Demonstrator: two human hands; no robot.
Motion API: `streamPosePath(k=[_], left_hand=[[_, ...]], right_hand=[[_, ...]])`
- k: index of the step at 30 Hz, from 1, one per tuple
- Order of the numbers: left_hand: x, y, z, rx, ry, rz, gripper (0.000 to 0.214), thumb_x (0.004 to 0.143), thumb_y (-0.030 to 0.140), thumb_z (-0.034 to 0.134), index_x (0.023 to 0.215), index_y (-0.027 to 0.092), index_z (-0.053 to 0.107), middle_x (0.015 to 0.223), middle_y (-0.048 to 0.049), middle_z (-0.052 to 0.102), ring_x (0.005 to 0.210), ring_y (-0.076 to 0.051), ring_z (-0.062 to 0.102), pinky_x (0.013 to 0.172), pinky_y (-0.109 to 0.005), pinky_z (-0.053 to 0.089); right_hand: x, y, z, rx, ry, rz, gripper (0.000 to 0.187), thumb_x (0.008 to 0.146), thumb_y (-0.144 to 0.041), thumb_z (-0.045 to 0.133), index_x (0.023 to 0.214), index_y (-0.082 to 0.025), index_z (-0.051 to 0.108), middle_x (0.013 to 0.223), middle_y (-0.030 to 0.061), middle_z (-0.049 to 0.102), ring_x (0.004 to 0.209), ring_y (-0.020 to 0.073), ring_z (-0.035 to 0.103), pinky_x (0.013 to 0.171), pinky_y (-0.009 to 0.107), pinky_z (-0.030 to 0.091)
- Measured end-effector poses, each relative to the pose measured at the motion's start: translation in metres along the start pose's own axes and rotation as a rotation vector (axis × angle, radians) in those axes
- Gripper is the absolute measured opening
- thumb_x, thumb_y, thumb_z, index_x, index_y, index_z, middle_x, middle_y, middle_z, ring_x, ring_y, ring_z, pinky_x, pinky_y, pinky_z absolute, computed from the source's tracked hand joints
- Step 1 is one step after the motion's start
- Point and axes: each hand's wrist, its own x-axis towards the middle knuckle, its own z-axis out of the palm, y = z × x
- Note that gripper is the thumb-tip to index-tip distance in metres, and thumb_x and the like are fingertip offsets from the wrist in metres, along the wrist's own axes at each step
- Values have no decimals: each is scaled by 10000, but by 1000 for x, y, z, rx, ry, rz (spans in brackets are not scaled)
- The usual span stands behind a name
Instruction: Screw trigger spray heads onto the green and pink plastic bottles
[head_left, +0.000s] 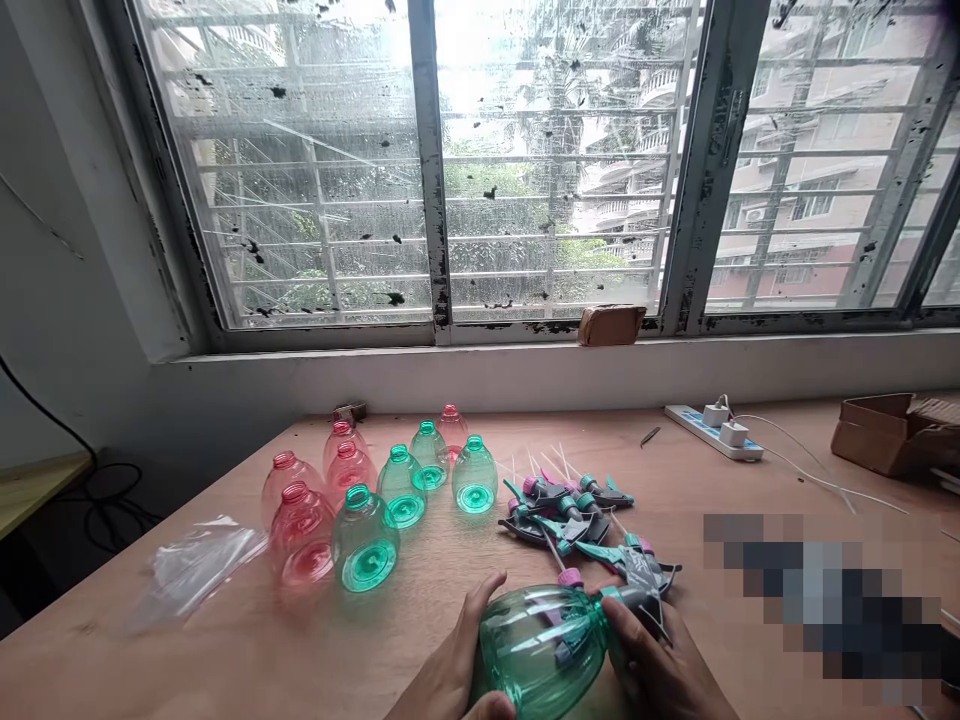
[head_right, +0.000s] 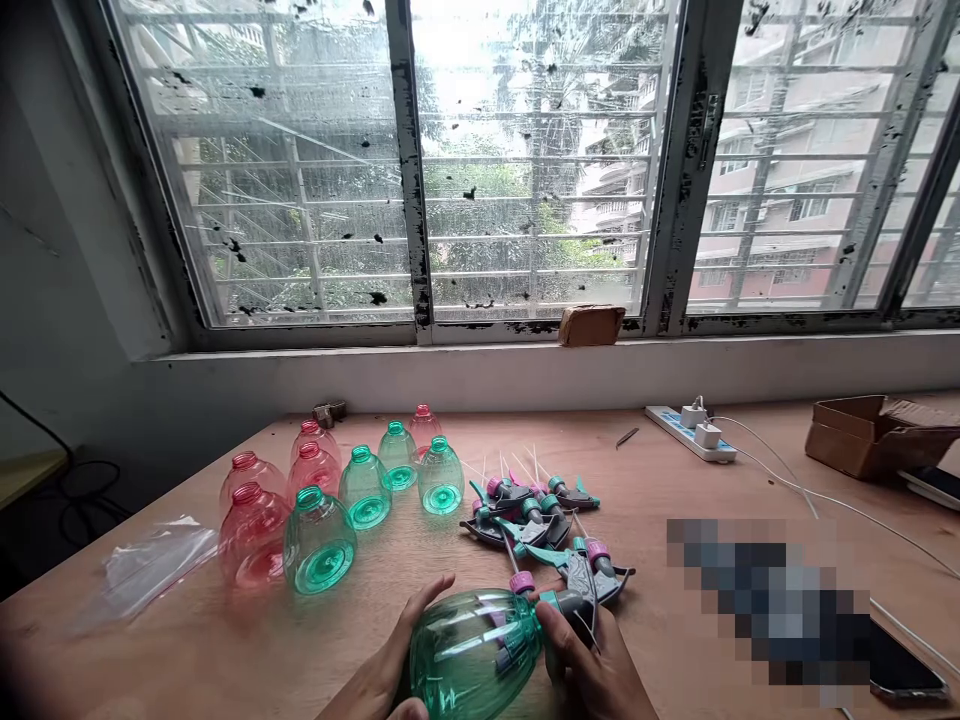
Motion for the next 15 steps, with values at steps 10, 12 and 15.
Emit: streamPosePath(k=[10, 12, 15], left_hand=[[3, -23, 12, 40, 59, -154, 946, 911, 753, 492, 1617, 239, 127, 1696, -160, 210, 1508, -370, 341, 1228, -479, 294], [1, -12, 8, 24, 43, -87, 1016, 860, 807, 505, 1616, 260, 103, 1694, -140, 215, 1502, -393, 339, 1221, -485, 305], [-2, 3, 2, 9, 31, -31, 890, 917, 789, 405, 1609, 324, 95, 1689, -91, 237, 1475, -382, 391, 1193, -477, 351]], right_hand=[[-1, -1, 0, 8, -44, 14, 608, 661, -723, 813, 620, -217, 479, 447, -88, 395, 415, 73, 299, 426, 212, 203], [0, 0, -2, -17, -48, 10, 598, 672, -720, 806, 636, -215, 489, 449, -82, 413, 420, 80, 319, 432, 214, 219], [1, 2, -3, -39, -53, -11, 589, 697, -720, 786, 645, -216, 488, 446, -79, 426, 420, 84, 334, 434, 214, 240]])
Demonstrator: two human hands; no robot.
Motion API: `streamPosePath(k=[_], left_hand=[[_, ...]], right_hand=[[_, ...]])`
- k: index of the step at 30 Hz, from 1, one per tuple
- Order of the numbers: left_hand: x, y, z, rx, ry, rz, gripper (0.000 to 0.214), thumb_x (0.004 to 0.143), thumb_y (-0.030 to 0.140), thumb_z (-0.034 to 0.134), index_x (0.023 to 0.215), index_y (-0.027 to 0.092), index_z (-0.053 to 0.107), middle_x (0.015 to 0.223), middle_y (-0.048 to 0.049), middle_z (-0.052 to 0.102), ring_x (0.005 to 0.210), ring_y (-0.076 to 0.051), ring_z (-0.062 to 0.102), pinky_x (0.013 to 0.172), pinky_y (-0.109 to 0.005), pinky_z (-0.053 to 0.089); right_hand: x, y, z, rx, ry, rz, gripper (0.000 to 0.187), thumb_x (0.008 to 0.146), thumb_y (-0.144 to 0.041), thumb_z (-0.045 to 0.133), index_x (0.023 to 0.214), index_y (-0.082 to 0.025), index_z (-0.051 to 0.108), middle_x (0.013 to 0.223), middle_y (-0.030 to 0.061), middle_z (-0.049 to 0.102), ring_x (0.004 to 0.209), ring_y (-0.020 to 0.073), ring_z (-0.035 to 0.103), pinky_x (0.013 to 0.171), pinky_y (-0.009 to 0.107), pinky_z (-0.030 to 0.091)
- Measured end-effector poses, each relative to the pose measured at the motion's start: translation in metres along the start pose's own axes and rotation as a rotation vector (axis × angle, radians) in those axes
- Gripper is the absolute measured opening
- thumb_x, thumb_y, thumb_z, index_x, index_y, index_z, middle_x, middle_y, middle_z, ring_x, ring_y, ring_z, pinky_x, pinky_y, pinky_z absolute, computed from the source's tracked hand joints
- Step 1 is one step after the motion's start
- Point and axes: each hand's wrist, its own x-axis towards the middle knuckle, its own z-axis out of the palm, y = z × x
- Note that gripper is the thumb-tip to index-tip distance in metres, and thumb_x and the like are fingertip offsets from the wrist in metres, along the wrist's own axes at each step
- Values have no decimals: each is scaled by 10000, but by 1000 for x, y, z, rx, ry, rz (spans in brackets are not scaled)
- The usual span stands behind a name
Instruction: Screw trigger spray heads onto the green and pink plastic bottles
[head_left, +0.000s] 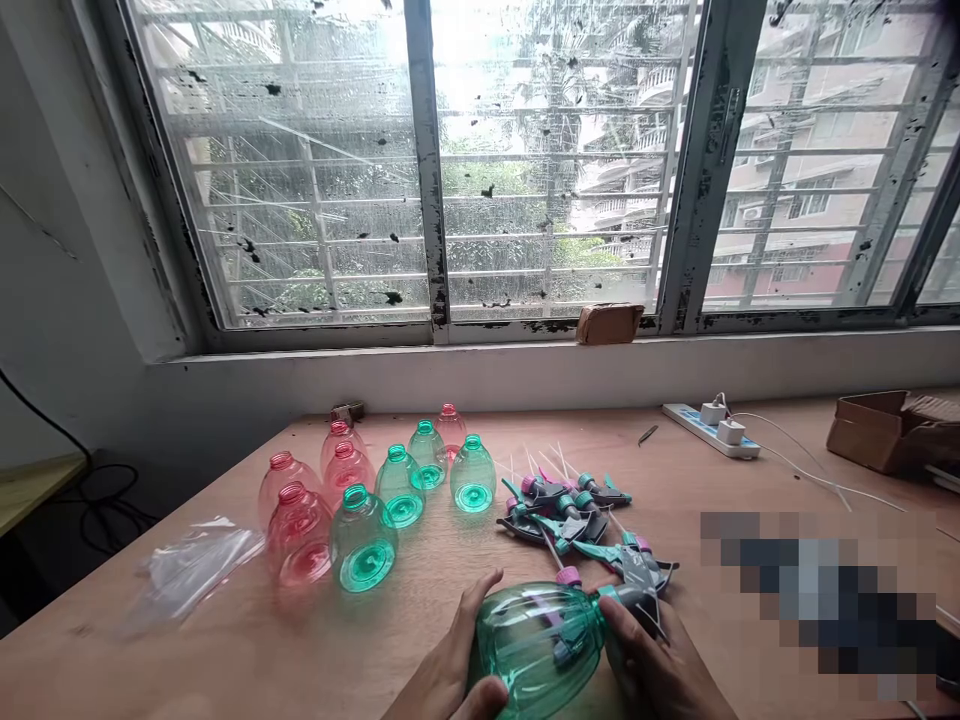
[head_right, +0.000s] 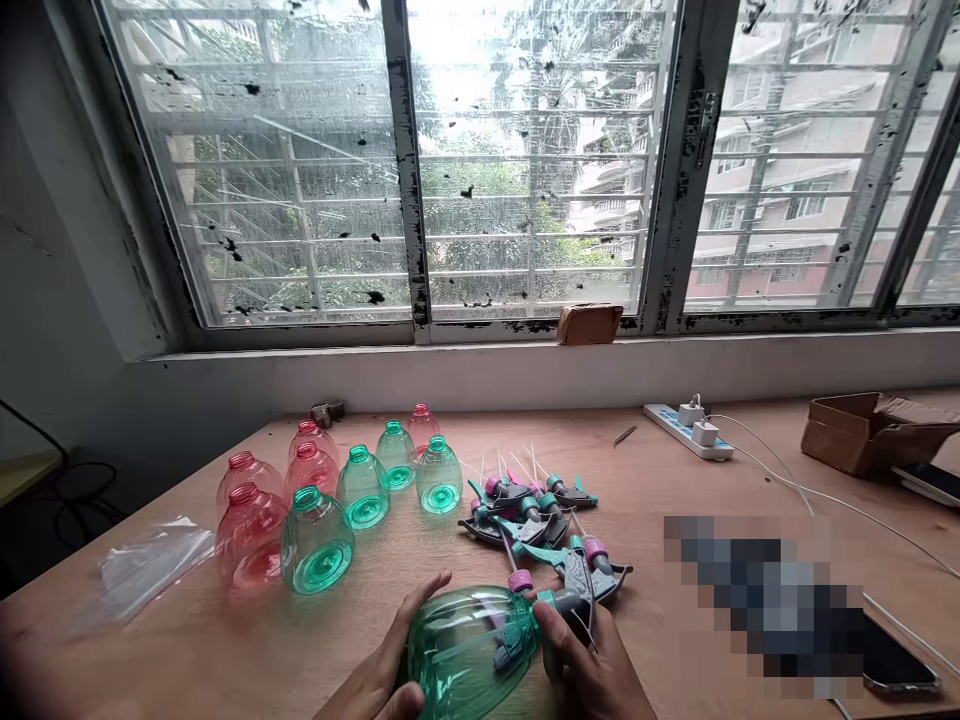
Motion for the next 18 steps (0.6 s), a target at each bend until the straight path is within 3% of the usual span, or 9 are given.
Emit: streamPosePath(k=[2, 5, 7, 11, 18], left_hand=[[0, 0, -1, 11, 4, -20, 844, 941, 739, 439, 1606, 339, 107, 1688, -78, 251, 1477, -377, 392, 1197, -472, 349], [3, -17, 5, 64, -3, -39, 1093, 807, 694, 708, 1614, 309, 81, 1699, -112, 222, 1511, -404, 318, 1229, -478, 303], [6, -31, 9, 99, -11, -54, 1197, 748, 679, 775, 1619, 284, 55, 1704, -150, 197, 1523, -418, 286, 1238, -496, 280], [5, -39, 12, 79, -3, -62, 1101, 810, 722, 685, 1620, 283, 81, 1702, -157, 211, 1528, -387, 293, 1243, -504, 263], [-3, 1, -1, -18, 3, -38, 845, 960, 728, 400, 1619, 312, 73, 1704, -97, 230, 1537, -330, 294, 1247, -481, 253]], right_hand=[[1, 1, 0, -11, 19, -3, 582, 693, -730, 781, 676, -214, 512, 439, -78, 440, 406, 90, 350, 425, 213, 248], [1, 1, 0, -6, 33, 11, 575, 687, -734, 780, 725, -208, 551, 430, -80, 448, 386, 94, 364, 407, 210, 244], [1, 1, 1, 4, 30, 12, 575, 684, -729, 788, 754, -200, 571, 437, -88, 437, 390, 89, 354, 406, 206, 248], [0, 0, 1, 7, 36, 5, 588, 674, -738, 791, 693, -208, 536, 425, -83, 435, 390, 87, 350, 405, 209, 261], [1, 0, -1, 26, 46, -11, 563, 622, -715, 837, 681, -226, 566, 458, -80, 438, 387, 103, 356, 374, 242, 289]])
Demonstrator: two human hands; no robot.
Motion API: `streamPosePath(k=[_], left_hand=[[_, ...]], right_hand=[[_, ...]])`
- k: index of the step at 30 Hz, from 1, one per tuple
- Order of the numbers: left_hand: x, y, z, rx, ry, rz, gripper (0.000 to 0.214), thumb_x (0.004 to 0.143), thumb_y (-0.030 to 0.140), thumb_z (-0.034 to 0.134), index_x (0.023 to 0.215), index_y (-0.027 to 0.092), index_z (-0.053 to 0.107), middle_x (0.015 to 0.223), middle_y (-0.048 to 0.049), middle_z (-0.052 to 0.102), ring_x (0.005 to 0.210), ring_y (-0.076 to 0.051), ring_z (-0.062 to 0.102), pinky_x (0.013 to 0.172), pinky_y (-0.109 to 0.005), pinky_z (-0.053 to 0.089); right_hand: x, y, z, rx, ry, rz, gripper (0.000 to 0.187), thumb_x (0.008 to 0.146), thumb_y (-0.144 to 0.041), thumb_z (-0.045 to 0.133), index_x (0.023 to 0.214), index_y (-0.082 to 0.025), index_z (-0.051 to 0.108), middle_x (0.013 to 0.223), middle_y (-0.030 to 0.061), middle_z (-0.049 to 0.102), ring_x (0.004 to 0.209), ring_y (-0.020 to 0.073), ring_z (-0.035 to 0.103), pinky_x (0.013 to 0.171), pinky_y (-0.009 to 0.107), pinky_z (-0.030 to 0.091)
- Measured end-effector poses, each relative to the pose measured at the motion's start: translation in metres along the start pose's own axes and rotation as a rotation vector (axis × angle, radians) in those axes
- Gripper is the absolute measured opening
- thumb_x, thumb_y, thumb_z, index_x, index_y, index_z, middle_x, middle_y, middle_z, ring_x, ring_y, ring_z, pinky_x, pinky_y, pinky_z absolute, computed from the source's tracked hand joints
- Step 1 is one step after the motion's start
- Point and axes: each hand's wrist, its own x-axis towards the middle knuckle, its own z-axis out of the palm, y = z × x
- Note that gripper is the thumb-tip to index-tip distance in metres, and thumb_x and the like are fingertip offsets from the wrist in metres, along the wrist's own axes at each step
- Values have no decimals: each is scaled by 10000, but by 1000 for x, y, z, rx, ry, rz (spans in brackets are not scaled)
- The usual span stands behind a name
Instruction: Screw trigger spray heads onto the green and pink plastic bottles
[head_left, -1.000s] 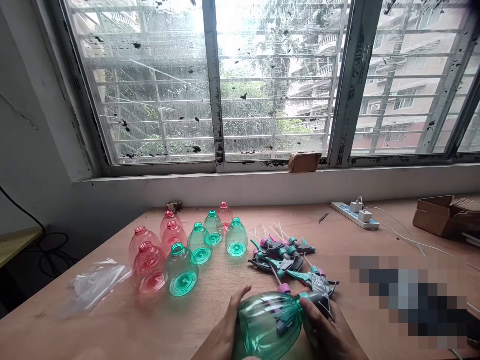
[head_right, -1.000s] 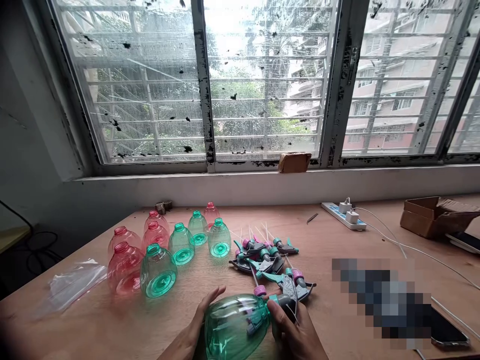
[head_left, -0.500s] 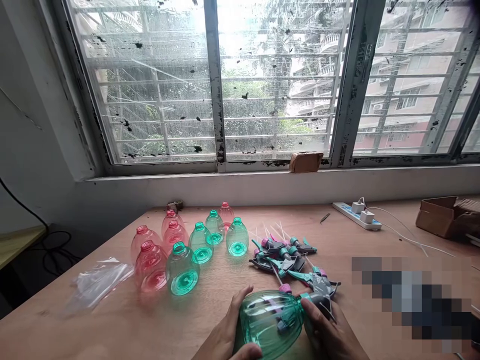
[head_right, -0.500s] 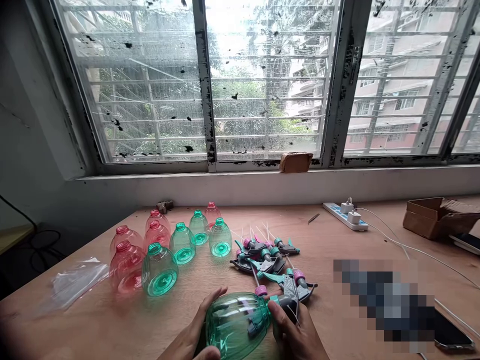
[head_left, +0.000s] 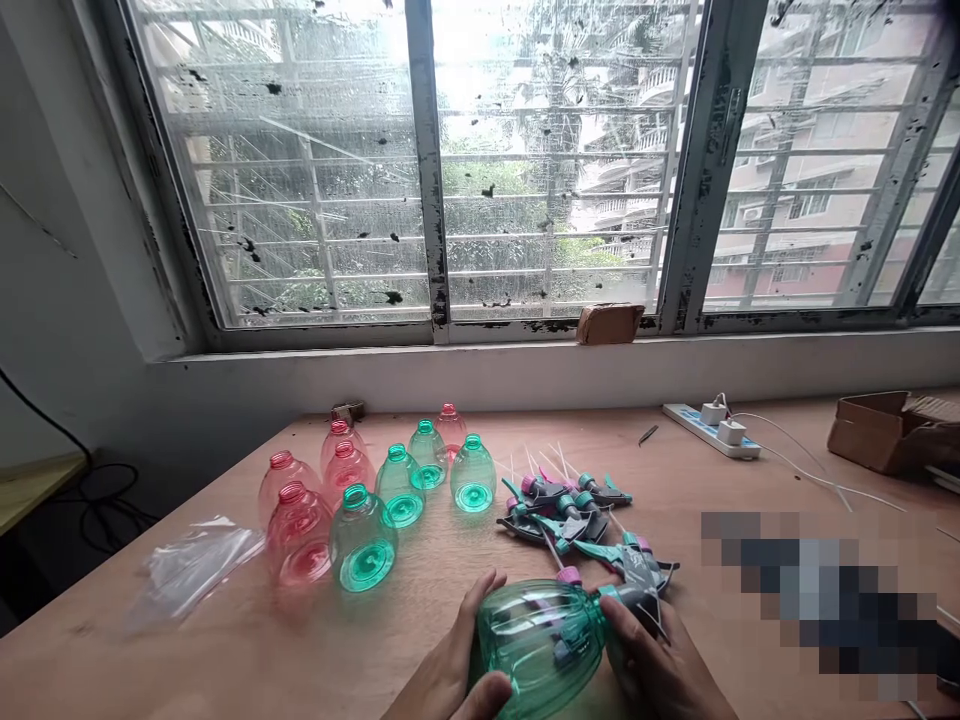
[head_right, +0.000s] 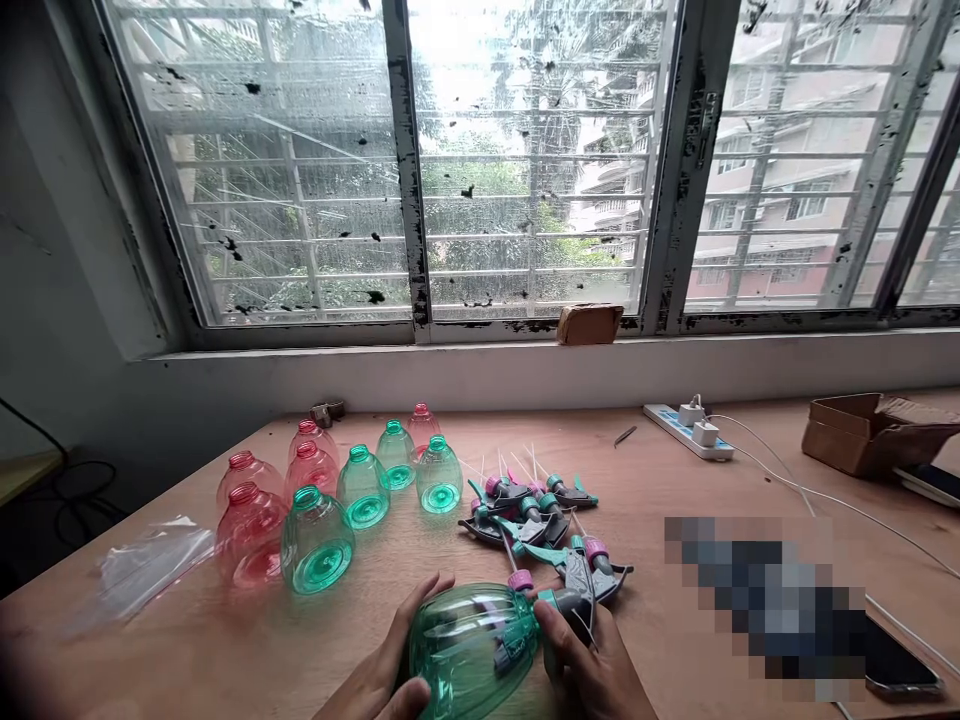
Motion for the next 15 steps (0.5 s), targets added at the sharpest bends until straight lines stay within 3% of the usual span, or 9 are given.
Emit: streamPosePath(k=[5, 8, 10, 13, 15], left_hand=[[5, -5, 4, 14, -9, -41, 1048, 858, 701, 643, 1627, 292, 61, 1685, -133, 278, 1508, -359, 351, 1235, -473, 291], [9, -17, 9, 42, 4, -91, 937, 927, 663, 575, 1630, 268, 99, 1666, -153, 321, 1490, -342, 392, 1230, -470, 299], [9, -22, 11, 57, 9, -94, 990, 890, 696, 604, 1630, 272, 102, 1662, -160, 328, 1480, -356, 406, 1225, -481, 304], [5, -18, 8, 41, 2, -14, 1099, 813, 779, 621, 1627, 294, 64, 1673, -144, 302, 1492, -378, 378, 1225, -481, 303], [2, -11, 4, 19, 2, 34, 977, 884, 779, 504, 1623, 316, 64, 1685, -110, 280, 1510, -357, 349, 1230, -466, 295]], right_hand=[[2, 6, -4, 16, 20, 21, 567, 608, -710, 850, 779, -211, 641, 486, -82, 446, 397, 108, 373, 371, 231, 286], [3, 9, -5, 10, -9, 18, 521, 646, -677, 850, 710, -213, 622, 470, -74, 446, 394, 106, 373, 371, 233, 278], [3, 9, -5, 28, -24, 16, 504, 675, -651, 850, 696, -210, 608, 462, -75, 441, 401, 97, 357, 377, 224, 256], [2, 7, -3, 70, -22, 6, 490, 689, -620, 862, 736, -201, 613, 478, -86, 436, 422, 81, 335, 395, 208, 227], [1, 6, -1, 83, -14, 5, 492, 690, -613, 866, 729, -197, 605, 489, -88, 435, 431, 76, 335, 405, 205, 228]])
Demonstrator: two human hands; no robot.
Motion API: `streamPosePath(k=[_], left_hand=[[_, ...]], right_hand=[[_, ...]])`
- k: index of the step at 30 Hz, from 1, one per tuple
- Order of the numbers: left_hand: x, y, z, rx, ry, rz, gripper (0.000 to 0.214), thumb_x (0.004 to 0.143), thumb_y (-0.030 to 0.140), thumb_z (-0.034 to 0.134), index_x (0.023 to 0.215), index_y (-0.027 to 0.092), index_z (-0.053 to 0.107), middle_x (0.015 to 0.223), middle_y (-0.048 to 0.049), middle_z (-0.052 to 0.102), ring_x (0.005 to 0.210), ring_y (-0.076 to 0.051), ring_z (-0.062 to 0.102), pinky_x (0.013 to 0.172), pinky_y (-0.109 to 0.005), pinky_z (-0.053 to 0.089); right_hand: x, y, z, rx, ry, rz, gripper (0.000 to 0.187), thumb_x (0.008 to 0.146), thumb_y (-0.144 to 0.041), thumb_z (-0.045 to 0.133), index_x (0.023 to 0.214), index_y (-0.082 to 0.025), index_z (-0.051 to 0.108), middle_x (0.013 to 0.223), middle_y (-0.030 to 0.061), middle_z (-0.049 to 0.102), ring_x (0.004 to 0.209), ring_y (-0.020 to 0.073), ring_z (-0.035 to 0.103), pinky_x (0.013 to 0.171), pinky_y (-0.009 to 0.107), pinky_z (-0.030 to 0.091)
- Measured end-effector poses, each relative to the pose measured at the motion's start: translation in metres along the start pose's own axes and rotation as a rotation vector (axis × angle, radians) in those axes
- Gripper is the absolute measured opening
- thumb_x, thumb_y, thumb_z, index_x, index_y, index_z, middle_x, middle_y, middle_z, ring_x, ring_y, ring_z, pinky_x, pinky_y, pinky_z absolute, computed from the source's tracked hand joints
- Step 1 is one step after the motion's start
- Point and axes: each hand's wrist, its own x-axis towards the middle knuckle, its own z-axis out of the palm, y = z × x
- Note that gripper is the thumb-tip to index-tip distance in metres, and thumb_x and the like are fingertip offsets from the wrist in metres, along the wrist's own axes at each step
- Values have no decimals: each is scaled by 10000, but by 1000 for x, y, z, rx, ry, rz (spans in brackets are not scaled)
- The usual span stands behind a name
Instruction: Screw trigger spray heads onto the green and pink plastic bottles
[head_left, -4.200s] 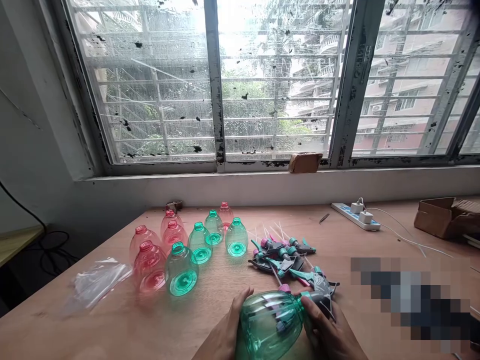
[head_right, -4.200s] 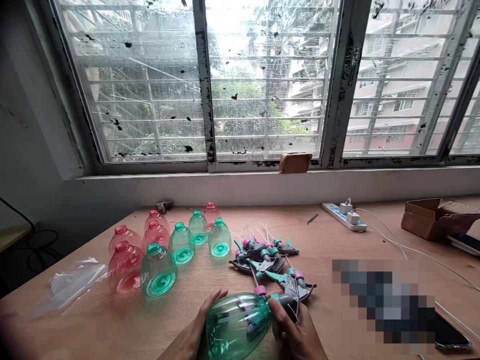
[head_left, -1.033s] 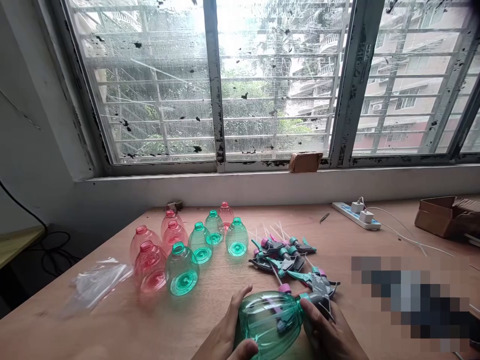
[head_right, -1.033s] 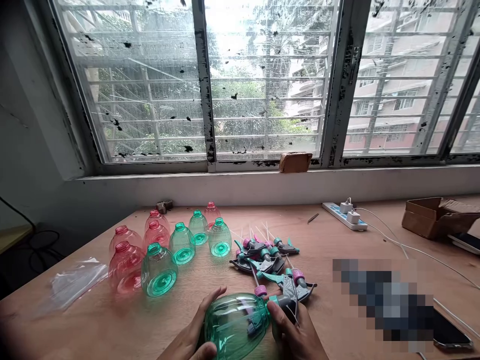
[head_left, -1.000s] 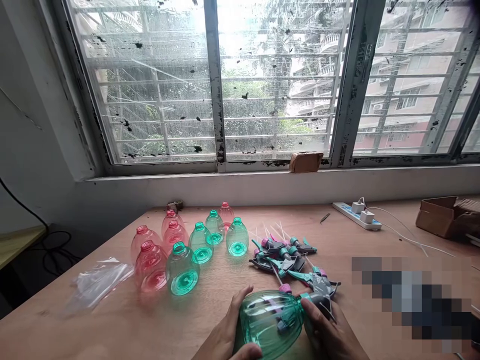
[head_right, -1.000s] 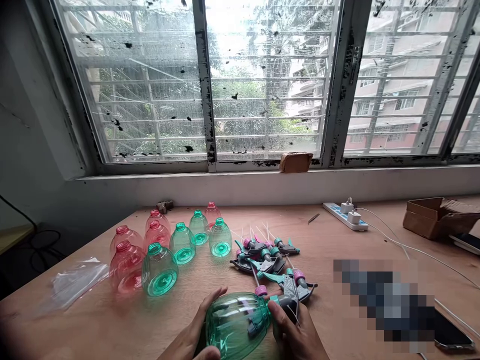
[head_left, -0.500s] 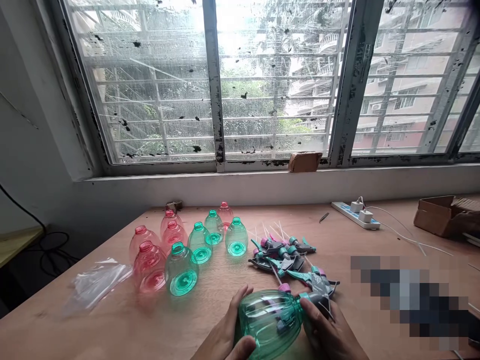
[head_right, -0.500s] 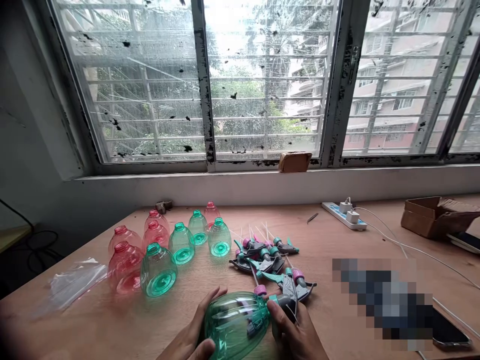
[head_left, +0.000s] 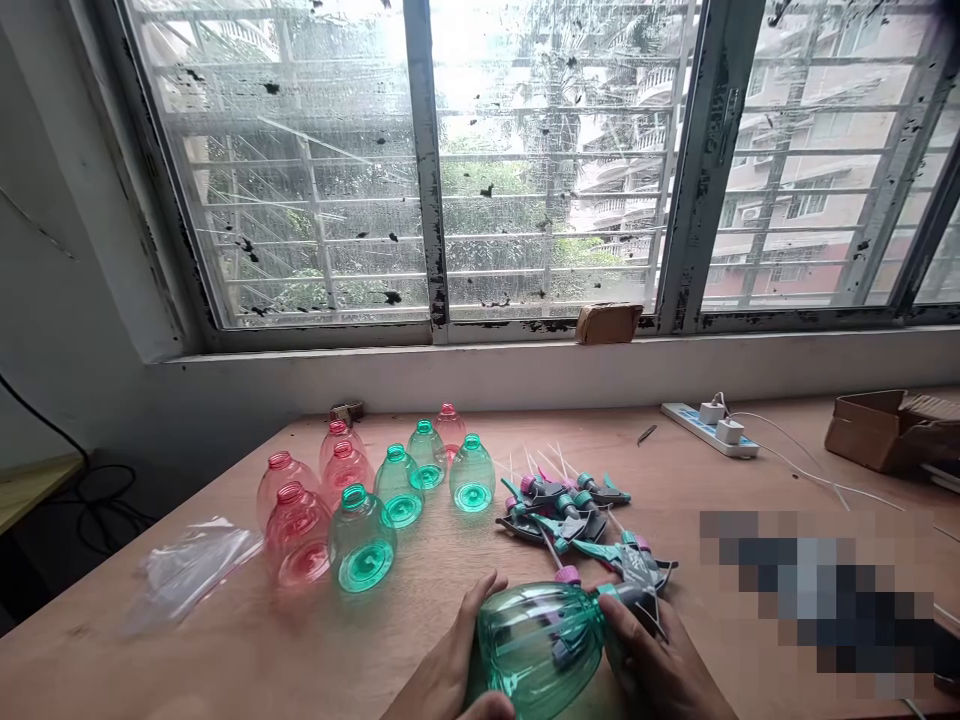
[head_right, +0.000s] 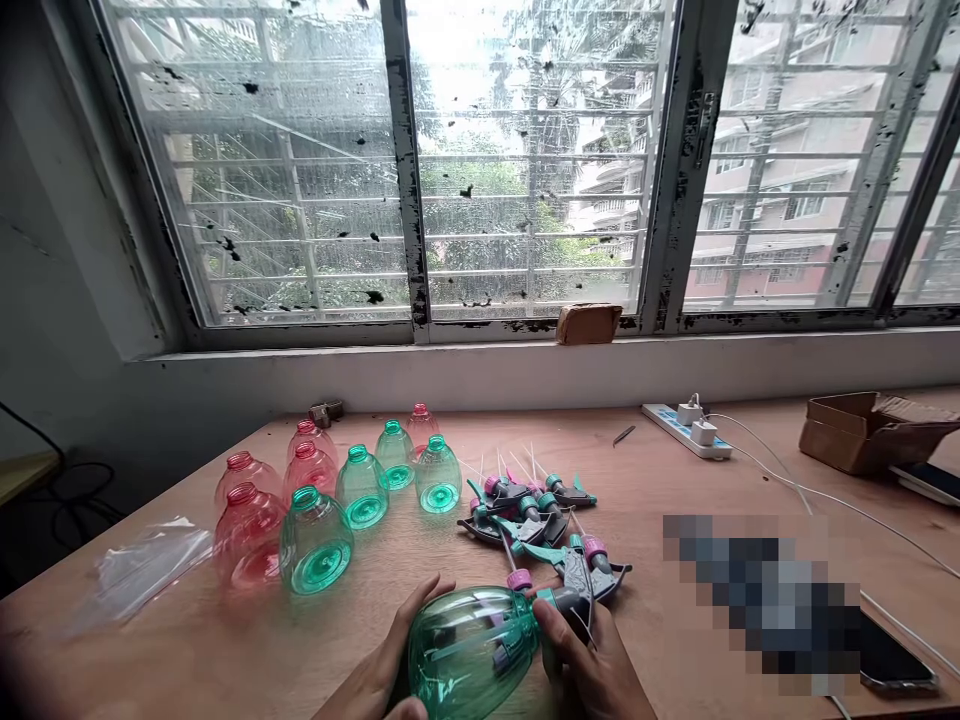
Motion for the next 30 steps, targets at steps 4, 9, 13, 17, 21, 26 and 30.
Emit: streamPosePath(k=[4, 9, 13, 17, 21, 26, 30], left_hand=[[-1, 3, -2, 16, -16, -10, 897, 927, 727, 492, 1616, 341, 67, 1695, -76, 261, 1517, -344, 336, 1236, -454, 287], [7, -22, 8, 101, -13, -105, 1024, 858, 689, 649, 1619, 281, 98, 1655, -137, 348, 1480, -357, 401, 1223, -453, 315], [6, -20, 7, 108, -26, -82, 1148, 765, 737, 712, 1617, 251, 115, 1646, -149, 362, 1474, -390, 398, 1222, -473, 314], [0, 9, -4, 30, -26, -25, 855, 927, 747, 454, 1604, 302, 179, 1635, -82, 393, 1458, -354, 432, 1210, -450, 335], [-1, 17, -8, -26, -31, -29, 890, 887, 750, 539, 1591, 308, 220, 1628, -73, 408, 1460, -357, 428, 1213, -438, 331], [5, -18, 3, 25, -27, -32, 1100, 757, 753, 706, 1604, 308, 165, 1627, -101, 401, 1455, -367, 434, 1221, -416, 321], [7, -27, 7, 70, -7, -52, 1168, 715, 771, 725, 1605, 273, 154, 1619, -137, 409, 1444, -391, 444, 1219, -448, 319]], right_hand=[[0, -1, 1, -25, -3, 1, 497, 704, -631, 846, 732, -192, 615, 480, -80, 446, 427, 82, 348, 411, 214, 239], [-1, -4, 2, -6, 49, 1, 526, 637, -627, 889, 744, -190, 617, 525, -84, 442, 458, 83, 347, 418, 204, 268], [-2, -7, 5, 4, 4, 14, 550, 657, -656, 862, 731, -184, 588, 519, -84, 442, 433, 68, 338, 415, 193, 253], [-2, -8, 6, 5, -28, 29, 566, 674, -671, 845, 715, -183, 562, 479, -92, 417, 418, 60, 322, 417, 188, 214], [-2, -8, 7, 0, -41, 11, 561, 693, -674, 831, 716, -179, 568, 461, -95, 406, 411, 57, 308, 417, 192, 197], [-4, -11, 8, -6, -7, 6, 594, 680, -690, 829, 849, -165, 608, 475, -97, 422, 418, 69, 323, 414, 198, 214], [-4, -11, 8, -36, -8, 28, 621, 663, -717, 821, 825, -161, 597, 459, -100, 410, 401, 62, 315, 410, 194, 201]])
